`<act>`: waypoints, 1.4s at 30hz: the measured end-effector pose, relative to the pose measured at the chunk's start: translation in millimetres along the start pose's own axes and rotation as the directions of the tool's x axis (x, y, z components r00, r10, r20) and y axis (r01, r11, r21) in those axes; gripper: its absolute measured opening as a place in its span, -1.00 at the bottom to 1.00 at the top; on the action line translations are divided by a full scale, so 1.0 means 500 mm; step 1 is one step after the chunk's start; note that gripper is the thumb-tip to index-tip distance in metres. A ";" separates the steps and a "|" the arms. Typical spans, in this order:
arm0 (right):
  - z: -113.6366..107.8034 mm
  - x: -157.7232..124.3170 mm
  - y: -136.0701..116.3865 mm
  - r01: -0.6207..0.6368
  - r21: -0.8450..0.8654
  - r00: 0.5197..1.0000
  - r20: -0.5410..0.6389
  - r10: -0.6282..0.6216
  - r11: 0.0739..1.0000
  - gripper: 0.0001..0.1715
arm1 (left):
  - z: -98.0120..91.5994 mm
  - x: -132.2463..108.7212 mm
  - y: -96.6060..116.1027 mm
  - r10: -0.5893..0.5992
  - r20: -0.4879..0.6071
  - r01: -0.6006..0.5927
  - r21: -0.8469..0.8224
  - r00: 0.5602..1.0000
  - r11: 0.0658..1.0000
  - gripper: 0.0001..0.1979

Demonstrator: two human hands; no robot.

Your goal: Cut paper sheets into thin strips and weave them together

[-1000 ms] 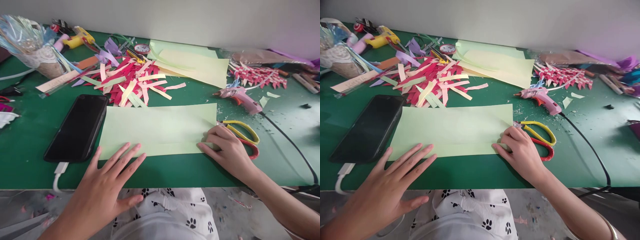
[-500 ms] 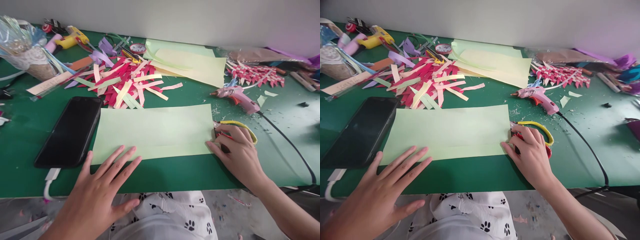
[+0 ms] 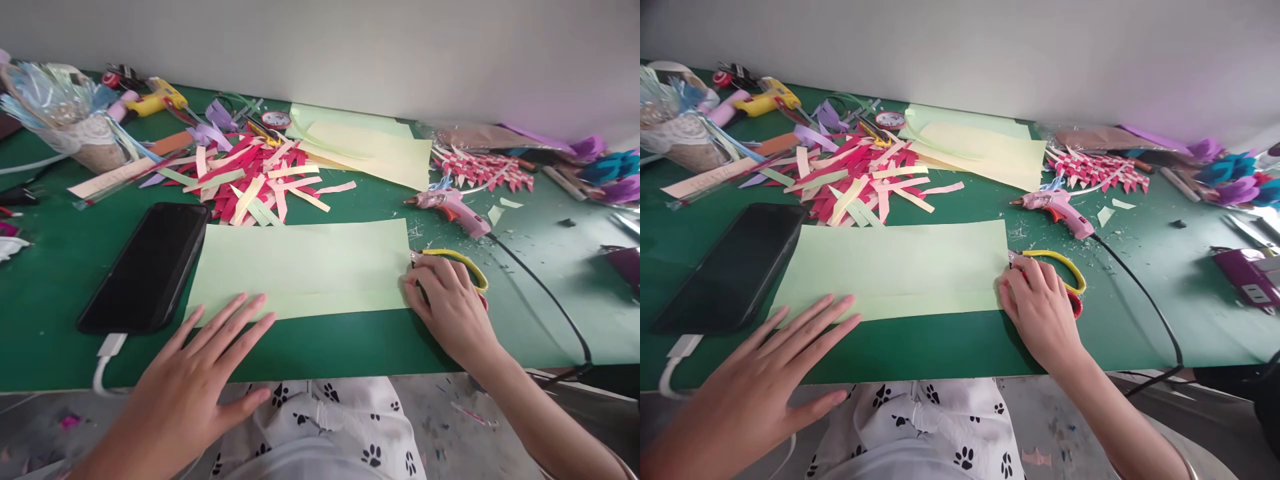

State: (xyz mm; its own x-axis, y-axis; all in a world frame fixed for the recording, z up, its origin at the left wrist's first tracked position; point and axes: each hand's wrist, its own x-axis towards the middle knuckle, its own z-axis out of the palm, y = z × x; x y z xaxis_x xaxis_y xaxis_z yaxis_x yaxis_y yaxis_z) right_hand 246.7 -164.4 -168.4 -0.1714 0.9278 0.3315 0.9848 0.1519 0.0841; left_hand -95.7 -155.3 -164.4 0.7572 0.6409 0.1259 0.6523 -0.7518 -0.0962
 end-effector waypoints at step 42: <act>-0.043 -0.096 -0.045 0.187 0.161 0.937 0.268 -0.226 0.969 -0.12 | -0.006 -0.043 -0.009 -0.104 0.056 0.106 -0.027 0.993 0.994 -0.18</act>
State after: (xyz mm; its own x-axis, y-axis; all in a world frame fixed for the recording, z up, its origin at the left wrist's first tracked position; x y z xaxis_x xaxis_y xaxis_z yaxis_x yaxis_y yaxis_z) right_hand 231.9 -219.7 -166.0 -0.3753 0.9260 0.0399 0.9266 0.3759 -0.0077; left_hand -114.8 -166.2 -163.7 0.6858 0.7235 0.0793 0.7277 -0.6836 -0.0560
